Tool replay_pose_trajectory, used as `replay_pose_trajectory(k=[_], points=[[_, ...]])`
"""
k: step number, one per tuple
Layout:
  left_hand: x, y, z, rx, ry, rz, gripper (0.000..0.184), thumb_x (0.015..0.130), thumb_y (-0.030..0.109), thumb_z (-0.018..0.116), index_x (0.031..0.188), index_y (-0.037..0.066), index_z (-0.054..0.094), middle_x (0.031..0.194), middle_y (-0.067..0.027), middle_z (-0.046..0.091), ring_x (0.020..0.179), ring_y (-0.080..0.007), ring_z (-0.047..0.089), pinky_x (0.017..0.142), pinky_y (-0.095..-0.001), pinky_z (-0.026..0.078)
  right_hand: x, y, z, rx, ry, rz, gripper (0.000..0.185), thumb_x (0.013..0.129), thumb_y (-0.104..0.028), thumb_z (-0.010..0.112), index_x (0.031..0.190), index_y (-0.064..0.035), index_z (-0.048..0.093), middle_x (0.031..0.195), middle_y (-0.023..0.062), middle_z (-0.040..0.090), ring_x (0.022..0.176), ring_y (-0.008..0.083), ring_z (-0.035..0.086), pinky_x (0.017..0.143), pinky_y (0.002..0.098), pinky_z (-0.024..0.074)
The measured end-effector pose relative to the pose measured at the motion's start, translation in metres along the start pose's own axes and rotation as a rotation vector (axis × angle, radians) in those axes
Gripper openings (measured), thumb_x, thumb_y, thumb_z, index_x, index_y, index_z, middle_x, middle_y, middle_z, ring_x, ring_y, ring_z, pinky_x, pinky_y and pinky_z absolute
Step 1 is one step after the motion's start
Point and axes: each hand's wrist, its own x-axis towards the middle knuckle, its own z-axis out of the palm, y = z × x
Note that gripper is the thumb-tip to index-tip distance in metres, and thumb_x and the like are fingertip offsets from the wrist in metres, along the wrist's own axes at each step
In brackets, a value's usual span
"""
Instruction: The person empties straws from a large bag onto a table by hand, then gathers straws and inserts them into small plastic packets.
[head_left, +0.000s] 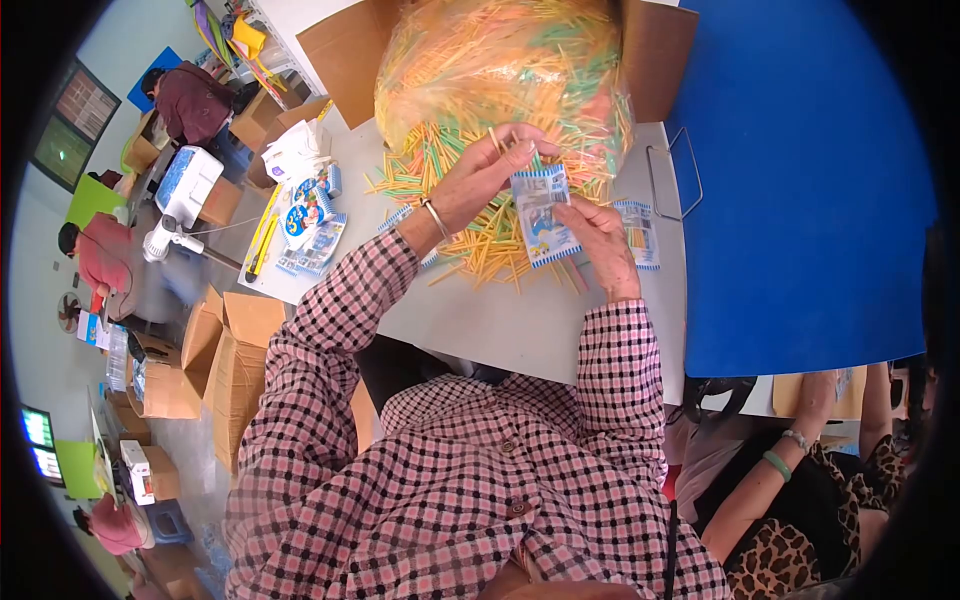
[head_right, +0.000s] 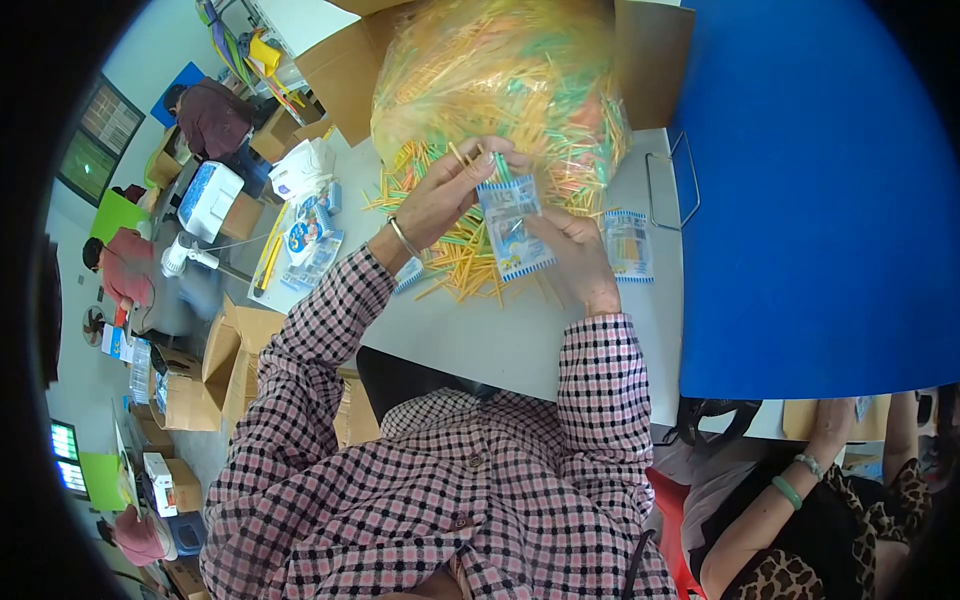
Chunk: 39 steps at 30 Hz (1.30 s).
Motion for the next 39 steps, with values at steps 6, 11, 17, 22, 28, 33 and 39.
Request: replay_pose_trajectory(k=[6, 11, 17, 22, 28, 33, 39], points=[[0.006, 0.002, -0.001, 0.399, -0.071, 0.023, 0.032, 0.095, 0.026, 0.042, 0.118, 0.004, 0.046, 0.112, -0.0063, 0.055, 0.107, -0.0149, 0.052, 0.089, -0.0297, 0.044, -0.001, 0.001, 0.001, 0.117, 0.073, -0.013, 0.021, 0.087, -0.017, 0.059, 0.099, -0.0008, 0.065, 0.085, -0.0010, 0.064, 0.076, 0.0042, 0.054, 0.072, 0.0197, 0.0428], [0.009, -0.001, -0.003, 0.139, 0.005, 0.028, 0.031, 0.095, 0.026, 0.042, 0.114, 0.002, 0.050, 0.110, -0.0054, 0.056, 0.101, -0.0127, 0.054, 0.087, -0.0271, 0.044, -0.001, -0.003, 0.007, 0.168, 0.108, -0.023, 0.022, 0.087, -0.017, 0.059, 0.102, -0.0013, 0.064, 0.088, -0.0002, 0.064, 0.078, 0.0044, 0.054, 0.073, 0.0193, 0.0428], [0.010, -0.006, -0.003, 0.297, -0.003, 0.039, 0.028, 0.093, 0.021, 0.047, 0.110, 0.001, 0.055, 0.104, -0.0049, 0.059, 0.092, -0.0091, 0.056, 0.081, -0.0235, 0.046, 0.002, 0.002, 0.007, 0.231, 0.127, -0.053, 0.023, 0.087, -0.017, 0.058, 0.103, -0.0012, 0.064, 0.091, 0.0004, 0.064, 0.080, 0.0051, 0.055, 0.074, 0.0201, 0.0434], [0.013, -0.009, -0.003, 0.500, -0.100, 0.067, 0.024, 0.088, 0.014, 0.055, 0.109, 0.002, 0.057, 0.101, -0.0040, 0.060, 0.090, -0.0086, 0.056, 0.079, -0.0229, 0.046, 0.002, -0.001, 0.004, 0.315, 0.098, -0.031, 0.023, 0.086, -0.016, 0.059, 0.103, -0.0013, 0.064, 0.092, 0.0015, 0.064, 0.081, 0.0057, 0.056, 0.076, 0.0213, 0.0437], [0.018, 0.001, 0.010, 0.425, -0.025, 0.071, 0.025, 0.083, 0.007, 0.060, 0.107, 0.003, 0.056, 0.099, -0.0023, 0.060, 0.090, -0.0083, 0.055, 0.079, -0.0235, 0.046, 0.001, -0.007, 0.002, 0.173, 0.031, -0.005, 0.022, 0.084, -0.015, 0.062, 0.103, -0.0023, 0.064, 0.092, 0.0022, 0.065, 0.081, 0.0059, 0.056, 0.077, 0.0222, 0.0435], [0.025, -0.004, 0.009, 0.446, -0.085, 0.137, 0.026, 0.081, 0.006, 0.062, 0.105, 0.004, 0.054, 0.098, -0.0013, 0.059, 0.089, -0.0083, 0.055, 0.078, -0.0237, 0.046, -0.007, -0.017, 0.001, 0.234, 0.019, 0.065, 0.021, 0.083, -0.014, 0.062, 0.102, -0.0035, 0.065, 0.089, 0.0017, 0.065, 0.081, 0.0058, 0.056, 0.078, 0.0228, 0.0425], [0.032, -0.010, 0.017, 0.462, -0.131, 0.172, 0.029, 0.080, 0.006, 0.062, 0.108, 0.005, 0.053, 0.099, -0.0013, 0.058, 0.090, -0.0086, 0.055, 0.079, -0.0233, 0.045, -0.007, -0.012, -0.014, 0.086, 0.046, 0.056, 0.022, 0.083, -0.016, 0.064, 0.101, -0.0042, 0.065, 0.088, 0.0005, 0.065, 0.080, 0.0051, 0.055, 0.080, 0.0224, 0.0406]])
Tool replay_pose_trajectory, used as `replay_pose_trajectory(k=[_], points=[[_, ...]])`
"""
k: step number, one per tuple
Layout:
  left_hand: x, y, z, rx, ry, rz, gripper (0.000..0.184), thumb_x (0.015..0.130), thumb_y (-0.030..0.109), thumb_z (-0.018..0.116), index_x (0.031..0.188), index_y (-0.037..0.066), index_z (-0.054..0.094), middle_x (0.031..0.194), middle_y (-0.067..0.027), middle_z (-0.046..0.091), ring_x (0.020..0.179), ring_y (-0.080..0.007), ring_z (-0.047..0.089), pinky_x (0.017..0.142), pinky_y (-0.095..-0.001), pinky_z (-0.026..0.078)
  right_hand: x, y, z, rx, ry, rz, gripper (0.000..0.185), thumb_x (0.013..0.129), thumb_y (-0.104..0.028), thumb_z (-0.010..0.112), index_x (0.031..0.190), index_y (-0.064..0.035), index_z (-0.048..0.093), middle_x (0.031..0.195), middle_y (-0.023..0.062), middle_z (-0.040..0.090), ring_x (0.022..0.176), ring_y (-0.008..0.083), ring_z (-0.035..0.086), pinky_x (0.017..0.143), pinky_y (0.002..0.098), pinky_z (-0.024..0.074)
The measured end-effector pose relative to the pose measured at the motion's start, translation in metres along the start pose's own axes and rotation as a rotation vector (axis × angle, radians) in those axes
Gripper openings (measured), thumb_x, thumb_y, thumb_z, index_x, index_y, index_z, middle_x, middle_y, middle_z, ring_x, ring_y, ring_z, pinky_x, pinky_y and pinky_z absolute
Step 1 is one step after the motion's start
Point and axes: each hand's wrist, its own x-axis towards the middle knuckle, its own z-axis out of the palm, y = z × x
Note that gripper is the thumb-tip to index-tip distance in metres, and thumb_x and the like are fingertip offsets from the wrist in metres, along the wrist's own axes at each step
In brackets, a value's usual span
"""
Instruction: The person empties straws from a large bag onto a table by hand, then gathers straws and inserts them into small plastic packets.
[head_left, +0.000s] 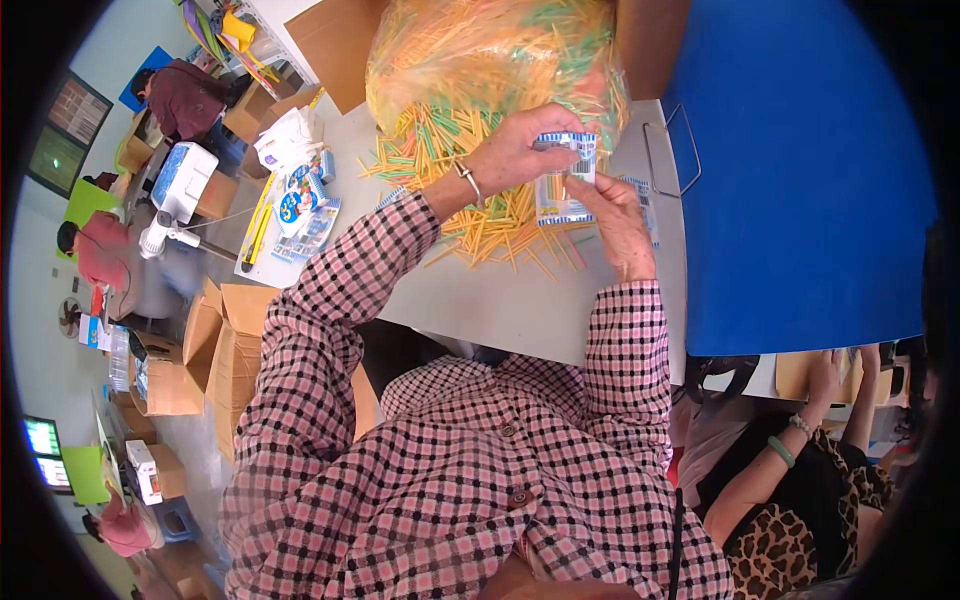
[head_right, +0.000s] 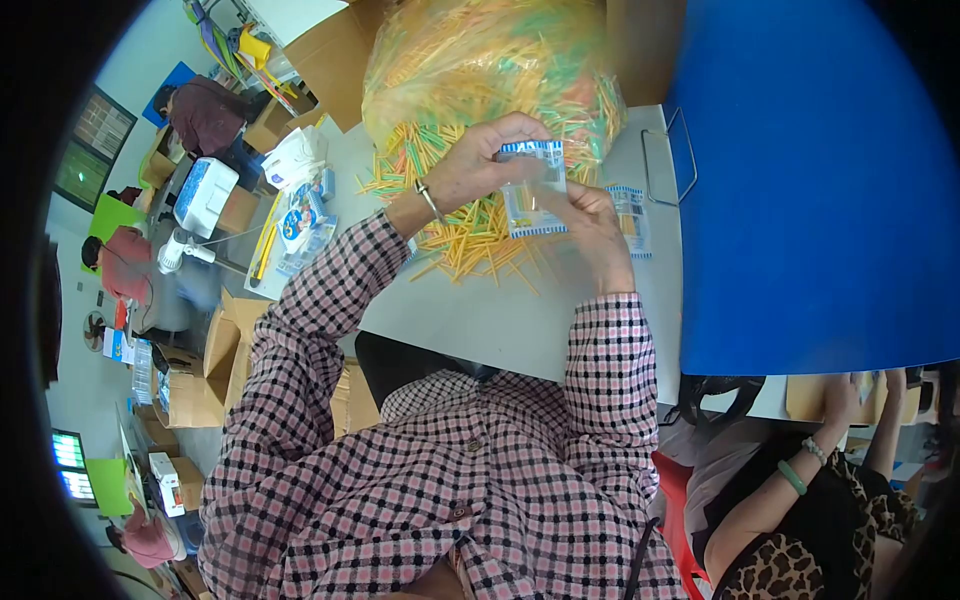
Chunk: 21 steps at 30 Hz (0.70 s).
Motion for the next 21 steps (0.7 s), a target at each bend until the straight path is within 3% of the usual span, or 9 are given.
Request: replay_pose_trajectory(k=[3, 5, 8, 12, 14, 16, 17, 19, 21], points=[[-0.004, -0.001, 0.001, 0.034, -0.016, 0.001, 0.029, 0.081, 0.007, 0.062, 0.108, 0.004, 0.053, 0.100, -0.0016, 0.058, 0.091, -0.0085, 0.054, 0.080, -0.0231, 0.045, -0.003, -0.008, 0.001, -0.052, -0.001, 0.013, 0.023, 0.082, -0.017, 0.064, 0.101, -0.0037, 0.065, 0.086, 0.0002, 0.065, 0.078, 0.0050, 0.055, 0.080, 0.0219, 0.0402], [-0.007, -0.001, 0.002, -0.105, 0.015, -0.034, 0.028, 0.081, 0.008, 0.062, 0.107, 0.004, 0.054, 0.098, -0.0018, 0.058, 0.092, -0.0083, 0.054, 0.081, -0.0229, 0.044, -0.008, -0.008, -0.002, -0.076, 0.001, 0.026, 0.023, 0.082, -0.018, 0.064, 0.100, -0.0035, 0.066, 0.086, 0.0000, 0.065, 0.078, 0.0049, 0.055, 0.080, 0.0216, 0.0401], [-0.017, 0.004, -0.006, -0.192, 0.051, -0.047, 0.025, 0.082, 0.010, 0.063, 0.106, 0.004, 0.055, 0.098, -0.0018, 0.058, 0.092, -0.0081, 0.053, 0.080, -0.0227, 0.044, -0.011, -0.008, -0.014, -0.253, 0.272, 0.003, 0.024, 0.084, -0.019, 0.063, 0.100, -0.0023, 0.065, 0.089, 0.0019, 0.064, 0.083, 0.0076, 0.054, 0.080, 0.0227, 0.0402], [-0.059, 0.004, -0.052, -0.106, 0.094, -0.089, 0.021, 0.083, 0.012, 0.062, 0.102, 0.003, 0.058, 0.098, -0.0019, 0.057, 0.091, -0.0083, 0.053, 0.079, -0.0228, 0.044, -0.012, -0.005, -0.057, -0.265, 0.108, 0.054, 0.028, 0.083, -0.022, 0.063, 0.101, -0.0007, 0.064, 0.097, 0.0043, 0.060, 0.092, 0.0107, 0.052, 0.083, 0.0251, 0.0399], [-0.087, -0.001, -0.082, -0.002, 0.098, -0.145, 0.019, 0.084, 0.012, 0.062, 0.100, 0.003, 0.059, 0.098, -0.0023, 0.058, 0.090, -0.0088, 0.053, 0.079, -0.0229, 0.044, -0.008, 0.014, -0.085, -0.624, 0.059, 0.015, 0.031, 0.081, -0.022, 0.064, 0.103, 0.0008, 0.061, 0.102, 0.0080, 0.058, 0.096, 0.0163, 0.052, 0.084, 0.0289, 0.0409], [-0.116, -0.010, -0.107, 0.295, 0.089, -0.414, 0.022, 0.082, 0.016, 0.064, 0.097, 0.002, 0.059, 0.096, -0.0041, 0.059, 0.087, -0.0116, 0.054, 0.078, -0.0232, 0.044, -0.007, 0.019, -0.079, -0.796, 0.027, -0.017, 0.033, 0.080, -0.022, 0.064, 0.104, 0.0015, 0.060, 0.105, 0.0098, 0.057, 0.098, 0.0191, 0.052, 0.084, 0.0309, 0.0413], [-0.128, -0.012, -0.111, 0.301, 0.096, -0.419, 0.022, 0.082, 0.016, 0.064, 0.097, 0.002, 0.059, 0.096, -0.0041, 0.059, 0.087, -0.0116, 0.054, 0.078, -0.0232, 0.044, -0.009, 0.014, -0.065, -1.072, 0.137, 0.014, 0.034, 0.079, -0.021, 0.065, 0.104, 0.0017, 0.060, 0.105, 0.0117, 0.057, 0.097, 0.0220, 0.052, 0.083, 0.0327, 0.0417], [-0.150, -0.020, -0.110, 0.634, 0.033, -0.486, 0.029, 0.077, 0.020, 0.068, 0.098, 0.002, 0.059, 0.091, -0.0069, 0.060, 0.083, -0.0180, 0.056, 0.075, -0.0269, 0.045, -0.012, 0.005, -0.043, -1.625, 0.377, 0.077, 0.036, 0.076, -0.019, 0.066, 0.104, 0.0020, 0.058, 0.106, 0.0153, 0.057, 0.095, 0.0278, 0.053, 0.082, 0.0363, 0.0424], [-0.166, -0.048, -0.103, 0.754, 0.114, -0.421, 0.031, 0.075, 0.021, 0.069, 0.099, 0.003, 0.059, 0.090, -0.0072, 0.060, 0.082, -0.0197, 0.056, 0.075, -0.0285, 0.045, -0.011, 0.008, -0.036, -1.614, 0.402, -0.045, 0.035, 0.075, -0.017, 0.066, 0.103, 0.0016, 0.058, 0.106, 0.0164, 0.056, 0.095, 0.0298, 0.053, 0.081, 0.0376, 0.0426]])
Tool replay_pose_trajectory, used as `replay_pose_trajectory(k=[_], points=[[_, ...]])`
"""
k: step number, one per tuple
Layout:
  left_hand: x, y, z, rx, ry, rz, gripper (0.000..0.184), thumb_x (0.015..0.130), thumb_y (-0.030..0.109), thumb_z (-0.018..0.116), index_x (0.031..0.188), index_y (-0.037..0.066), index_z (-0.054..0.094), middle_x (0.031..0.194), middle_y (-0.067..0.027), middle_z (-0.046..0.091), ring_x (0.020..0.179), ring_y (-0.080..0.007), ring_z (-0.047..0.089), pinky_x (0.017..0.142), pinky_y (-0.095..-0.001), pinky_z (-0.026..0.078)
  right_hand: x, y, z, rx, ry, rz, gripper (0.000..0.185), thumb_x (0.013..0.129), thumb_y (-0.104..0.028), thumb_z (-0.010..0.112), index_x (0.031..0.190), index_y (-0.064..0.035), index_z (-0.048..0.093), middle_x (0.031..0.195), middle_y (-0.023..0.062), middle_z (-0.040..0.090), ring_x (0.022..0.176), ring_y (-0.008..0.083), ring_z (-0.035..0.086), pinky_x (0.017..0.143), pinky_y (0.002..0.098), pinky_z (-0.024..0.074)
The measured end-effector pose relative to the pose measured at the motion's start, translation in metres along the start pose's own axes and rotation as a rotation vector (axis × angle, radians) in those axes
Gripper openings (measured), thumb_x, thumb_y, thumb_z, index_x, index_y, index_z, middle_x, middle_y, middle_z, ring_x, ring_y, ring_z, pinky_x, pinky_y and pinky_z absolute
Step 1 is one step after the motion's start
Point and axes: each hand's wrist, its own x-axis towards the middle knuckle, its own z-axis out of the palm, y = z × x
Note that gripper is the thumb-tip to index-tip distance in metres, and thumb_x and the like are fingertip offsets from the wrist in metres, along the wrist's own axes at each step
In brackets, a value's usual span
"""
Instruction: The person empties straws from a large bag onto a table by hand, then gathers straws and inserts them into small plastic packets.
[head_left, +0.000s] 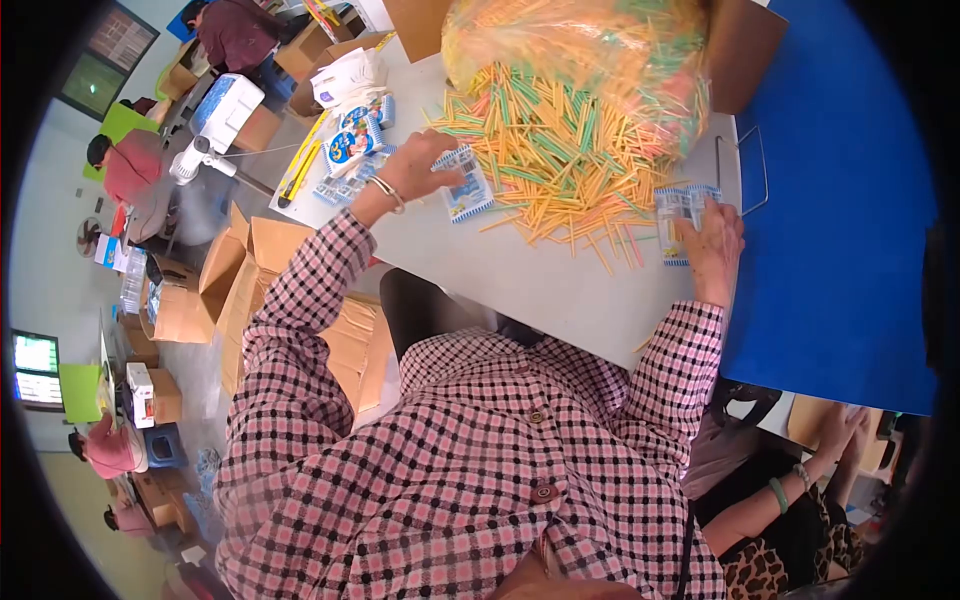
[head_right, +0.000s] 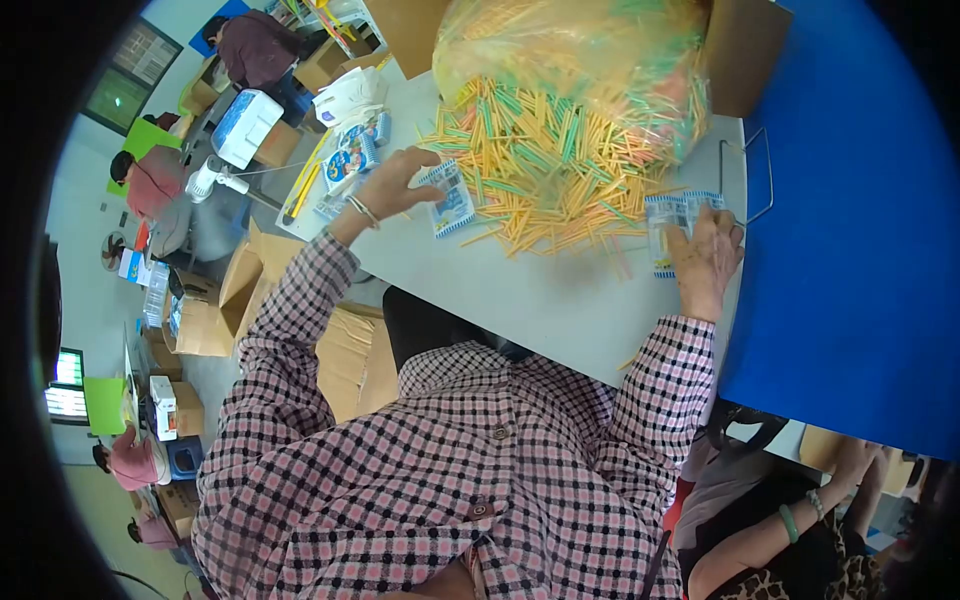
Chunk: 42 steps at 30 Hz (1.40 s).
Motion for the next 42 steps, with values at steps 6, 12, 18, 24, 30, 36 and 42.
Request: replay_pose_trajectory(k=[6, 12, 18, 24, 30, 36, 42], points=[[0.004, -0.029, 0.031, 0.122, 0.113, -0.096, 0.035, 0.070, 0.021, 0.071, 0.099, 0.005, 0.061, 0.090, -0.0074, 0.061, 0.082, -0.0260, 0.057, 0.073, -0.0354, 0.046, -0.001, -0.036, 0.002, 0.281, 0.220, -0.238, 0.035, 0.073, -0.017, 0.068, 0.101, 0.0006, 0.058, 0.103, 0.0168, 0.056, 0.094, 0.0308, 0.053, 0.078, 0.0383, 0.0430], [0.014, -0.018, 0.003, -0.065, 0.141, -0.095, 0.026, 0.074, 0.014, 0.069, 0.097, 0.005, 0.064, 0.090, -0.0053, 0.061, 0.079, -0.0204, 0.058, 0.070, -0.0298, 0.047, -0.012, -0.101, 0.015, 0.807, 0.085, -0.417, 0.036, 0.073, -0.019, 0.070, 0.099, 0.0028, 0.058, 0.099, 0.0140, 0.057, 0.093, 0.0266, 0.053, 0.080, 0.0341, 0.0429], [0.023, 0.036, -0.020, -0.330, 0.282, 0.246, 0.017, 0.080, 0.007, 0.062, 0.096, 0.002, 0.064, 0.089, -0.0038, 0.062, 0.076, -0.0109, 0.058, 0.068, -0.0233, 0.046, -0.007, -0.148, 0.030, 0.882, 0.179, -0.482, 0.028, 0.076, -0.016, 0.068, 0.095, 0.0031, 0.058, 0.098, 0.0131, 0.058, 0.090, 0.0230, 0.054, 0.077, 0.0325, 0.0440], [0.021, 0.067, -0.013, -0.587, 0.153, 0.224, 0.017, 0.081, 0.009, 0.062, 0.096, 0.000, 0.063, 0.085, -0.0036, 0.063, 0.075, -0.0105, 0.058, 0.067, -0.0240, 0.046, -0.009, -0.143, 0.025, 1.094, -0.032, -0.332, 0.019, 0.079, -0.013, 0.065, 0.088, 0.0030, 0.059, 0.078, 0.0079, 0.059, 0.072, 0.0138, 0.055, 0.064, 0.0275, 0.0438], [0.020, 0.082, -0.003, -0.472, 0.135, 0.229, 0.017, 0.082, 0.011, 0.062, 0.094, 0.000, 0.063, 0.079, -0.0042, 0.063, 0.074, -0.0099, 0.057, 0.067, -0.0240, 0.046, -0.017, -0.126, 0.022, 1.208, -0.169, -0.273, 0.015, 0.084, -0.013, 0.061, 0.080, 0.0021, 0.059, 0.062, -0.0025, 0.051, 0.059, 0.0029, 0.043, 0.051, 0.0209, 0.0354], [0.050, 0.074, 0.002, -0.375, 0.138, 0.337, 0.019, 0.081, 0.013, 0.062, 0.097, 0.002, 0.062, 0.086, -0.0078, 0.062, 0.078, -0.0170, 0.058, 0.071, -0.0279, 0.046, -0.012, -0.102, 0.013, 1.201, -0.224, -0.246, 0.014, 0.086, -0.013, 0.059, 0.081, 0.0001, 0.061, 0.063, -0.0056, 0.050, 0.057, 0.0006, 0.039, 0.050, 0.0185, 0.0318], [0.082, 0.063, 0.007, 0.409, 0.241, 0.663, 0.027, 0.077, 0.012, 0.060, 0.104, 0.011, 0.059, 0.118, -0.0125, 0.049, 0.107, -0.0292, 0.046, 0.088, -0.0408, 0.038, 0.006, -0.050, 0.007, 1.382, 0.054, 0.029, 0.018, 0.087, -0.015, 0.058, 0.092, -0.0007, 0.066, 0.071, -0.0069, 0.056, 0.061, -0.0004, 0.043, 0.054, 0.0163, 0.0333]])
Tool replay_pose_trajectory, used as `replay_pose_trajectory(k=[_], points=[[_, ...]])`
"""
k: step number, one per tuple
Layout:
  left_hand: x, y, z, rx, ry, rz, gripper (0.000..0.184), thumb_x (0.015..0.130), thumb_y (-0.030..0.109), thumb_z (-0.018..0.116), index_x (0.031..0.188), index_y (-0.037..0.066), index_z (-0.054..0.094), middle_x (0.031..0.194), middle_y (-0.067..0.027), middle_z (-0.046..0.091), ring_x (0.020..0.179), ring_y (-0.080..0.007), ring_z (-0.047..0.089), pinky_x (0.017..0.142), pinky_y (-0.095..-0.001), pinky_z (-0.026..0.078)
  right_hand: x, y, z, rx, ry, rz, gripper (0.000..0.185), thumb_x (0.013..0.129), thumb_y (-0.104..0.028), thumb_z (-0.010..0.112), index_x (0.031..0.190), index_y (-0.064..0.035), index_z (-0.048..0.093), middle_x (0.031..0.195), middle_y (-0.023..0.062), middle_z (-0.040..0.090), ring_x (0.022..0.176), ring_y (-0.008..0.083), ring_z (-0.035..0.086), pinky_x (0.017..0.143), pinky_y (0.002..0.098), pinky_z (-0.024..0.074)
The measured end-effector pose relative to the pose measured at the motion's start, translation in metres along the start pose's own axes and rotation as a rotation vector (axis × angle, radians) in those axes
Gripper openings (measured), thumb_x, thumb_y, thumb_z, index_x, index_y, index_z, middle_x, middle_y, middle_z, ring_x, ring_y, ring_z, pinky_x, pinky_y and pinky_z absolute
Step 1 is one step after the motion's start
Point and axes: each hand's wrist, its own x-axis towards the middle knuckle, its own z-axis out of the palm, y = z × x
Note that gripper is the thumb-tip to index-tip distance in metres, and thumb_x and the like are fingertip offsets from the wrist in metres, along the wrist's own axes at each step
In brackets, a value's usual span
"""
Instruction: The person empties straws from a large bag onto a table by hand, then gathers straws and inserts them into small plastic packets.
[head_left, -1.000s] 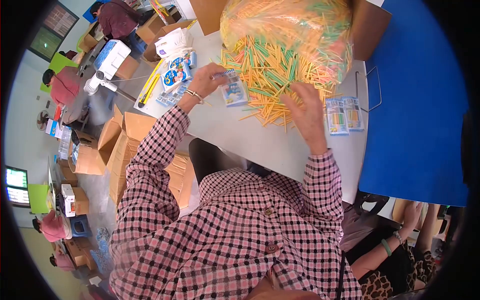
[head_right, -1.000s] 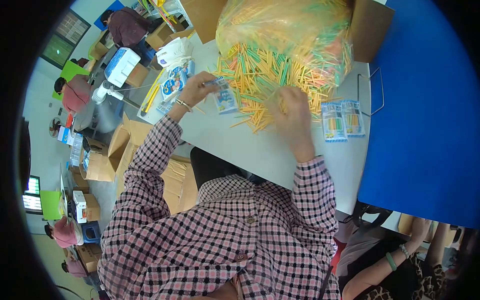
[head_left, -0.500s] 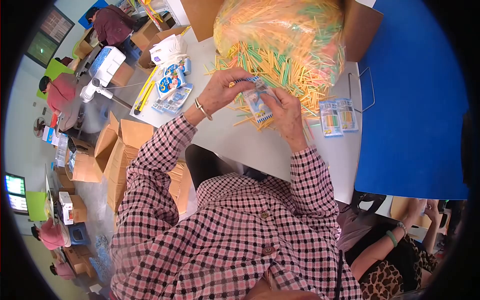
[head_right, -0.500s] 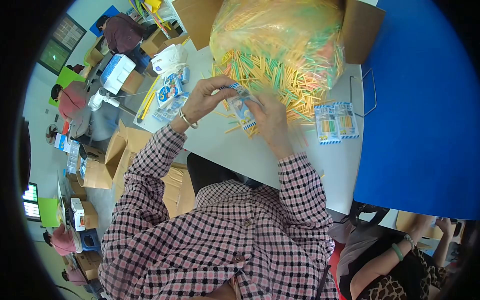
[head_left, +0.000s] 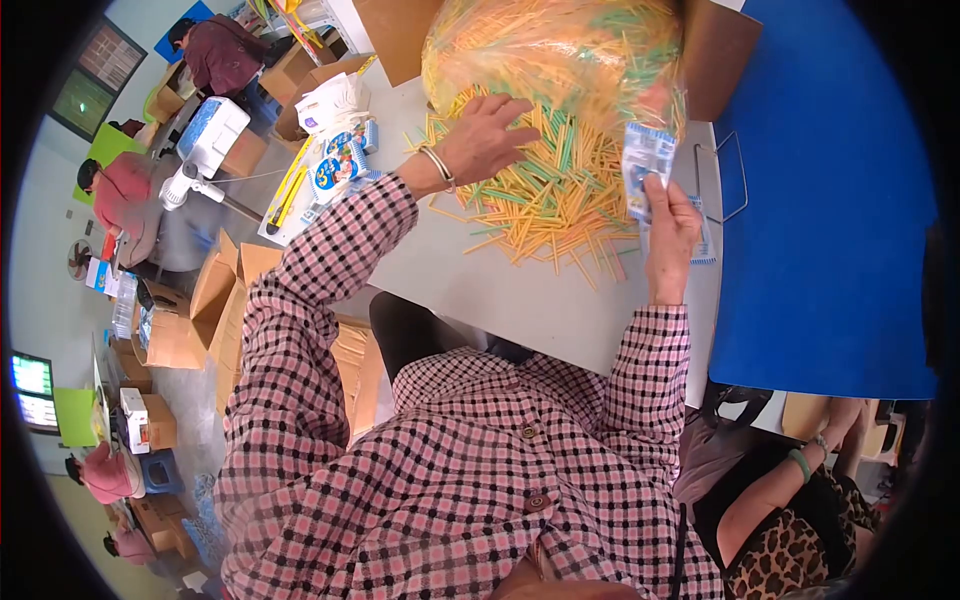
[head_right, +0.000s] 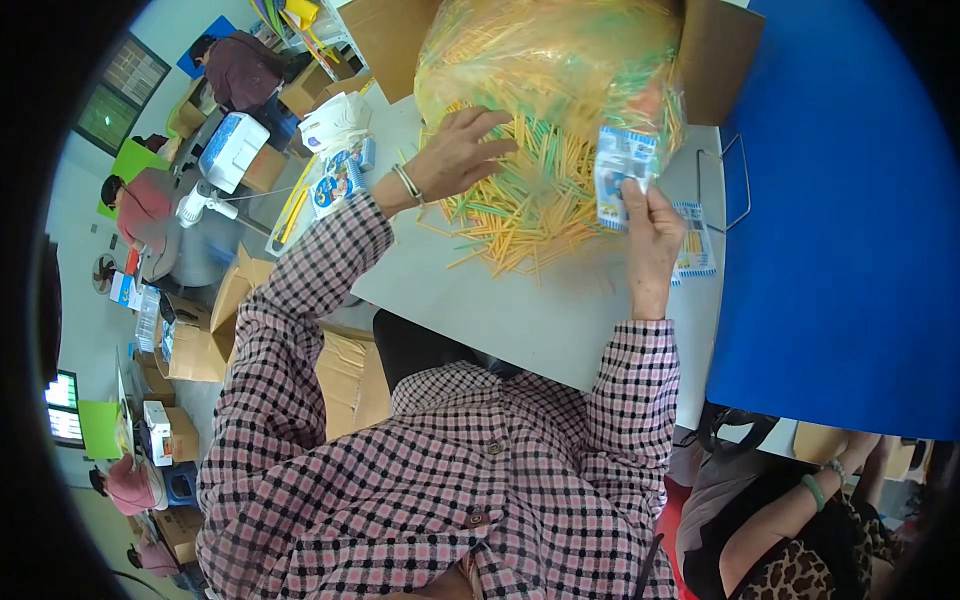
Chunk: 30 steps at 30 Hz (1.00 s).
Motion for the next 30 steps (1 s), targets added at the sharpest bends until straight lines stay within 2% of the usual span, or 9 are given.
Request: replay_pose_trajectory(k=[1, 4, 8, 12, 17, 20, 25, 28, 30], points=[[0.003, 0.001, 0.004, -0.002, 0.000, 0.005, 0.027, 0.077, 0.012, 0.060, 0.104, 0.011, 0.059, 0.118, -0.0125, 0.049, 0.107, -0.0292, 0.046, 0.088, -0.0408, 0.038, 0.002, 0.000, -0.005, 0.000, 0.044, 0.003, 0.018, 0.088, -0.016, 0.057, 0.092, -0.0006, 0.066, 0.072, -0.0065, 0.057, 0.062, -0.0006, 0.044, 0.055, 0.0161, 0.0336], [0.013, 0.004, 0.017, 0.186, -0.180, 0.009, 0.026, 0.074, 0.014, 0.059, 0.100, 0.010, 0.059, 0.126, -0.0124, 0.041, 0.115, -0.0298, 0.038, 0.092, -0.0446, 0.033, 0.003, 0.002, -0.005, 0.024, 0.091, 0.013, 0.018, 0.088, -0.016, 0.057, 0.092, -0.0005, 0.066, 0.073, -0.0059, 0.058, 0.064, -0.0008, 0.044, 0.057, 0.0162, 0.0340], [0.029, 0.000, 0.033, 0.297, -0.153, 0.082, 0.022, 0.072, 0.017, 0.059, 0.092, 0.008, 0.061, 0.122, -0.0109, 0.044, 0.110, -0.0265, 0.040, 0.088, -0.0446, 0.034, 0.002, 0.004, 0.001, 0.058, 0.085, 0.031, 0.018, 0.088, -0.017, 0.057, 0.089, -0.0007, 0.066, 0.072, -0.0059, 0.056, 0.064, -0.0008, 0.042, 0.057, 0.0168, 0.0338], [0.036, -0.001, 0.044, 0.274, -0.123, 0.121, 0.016, 0.074, 0.014, 0.056, 0.087, 0.006, 0.060, 0.121, -0.0105, 0.043, 0.112, -0.0268, 0.039, 0.089, -0.0444, 0.033, 0.003, 0.008, -0.002, 0.033, 0.071, 0.035, 0.018, 0.088, -0.017, 0.058, 0.086, -0.0004, 0.065, 0.070, -0.0066, 0.054, 0.063, -0.0005, 0.041, 0.055, 0.0172, 0.0331], [0.031, 0.004, 0.042, 0.250, -0.139, 0.098, 0.015, 0.074, 0.011, 0.056, 0.088, 0.006, 0.057, 0.123, -0.0124, 0.043, 0.115, -0.0289, 0.038, 0.091, -0.0456, 0.033, 0.003, 0.011, -0.003, 0.045, 0.037, 0.035, 0.018, 0.088, -0.017, 0.058, 0.086, -0.0002, 0.065, 0.070, -0.0066, 0.054, 0.062, -0.0005, 0.041, 0.054, 0.0168, 0.0332], [0.027, 0.003, 0.044, 0.209, -0.057, 0.080, 0.012, 0.074, 0.010, 0.055, 0.084, 0.006, 0.058, 0.118, -0.0106, 0.045, 0.110, -0.0275, 0.040, 0.088, -0.0448, 0.032, 0.004, 0.013, -0.002, 0.057, 0.031, 0.041, 0.018, 0.088, -0.017, 0.058, 0.087, -0.0002, 0.065, 0.071, -0.0061, 0.055, 0.063, -0.0006, 0.042, 0.055, 0.0165, 0.0347], [0.024, -0.005, 0.039, 0.086, -0.009, 0.013, 0.015, 0.072, 0.009, 0.056, 0.088, 0.006, 0.056, 0.111, -0.0098, 0.049, 0.108, -0.0275, 0.042, 0.086, -0.0442, 0.033, 0.006, 0.019, -0.001, 0.069, 0.020, 0.062, 0.018, 0.087, -0.017, 0.058, 0.090, -0.0004, 0.066, 0.075, -0.0052, 0.058, 0.066, -0.0006, 0.046, 0.058, 0.0161, 0.0380], [0.026, -0.008, 0.029, -0.003, -0.195, -0.110, 0.022, 0.076, 0.011, 0.058, 0.097, 0.006, 0.053, 0.113, -0.0060, 0.052, 0.113, -0.0230, 0.041, 0.085, -0.0436, 0.033, 0.005, 0.018, 0.000, 0.087, 0.010, 0.078, 0.018, 0.087, -0.017, 0.058, 0.092, -0.0007, 0.066, 0.077, -0.0047, 0.059, 0.067, -0.0002, 0.047, 0.060, 0.0161, 0.0390], [0.029, -0.006, 0.020, -0.012, -0.196, -0.131, 0.021, 0.078, 0.012, 0.057, 0.098, 0.006, 0.053, 0.107, -0.0067, 0.054, 0.108, -0.0235, 0.045, 0.083, -0.0424, 0.034, 0.004, 0.016, 0.000, 0.118, 0.005, 0.111, 0.019, 0.087, -0.017, 0.058, 0.092, -0.0012, 0.066, 0.078, -0.0042, 0.060, 0.068, 0.0004, 0.049, 0.062, 0.0164, 0.0397]])
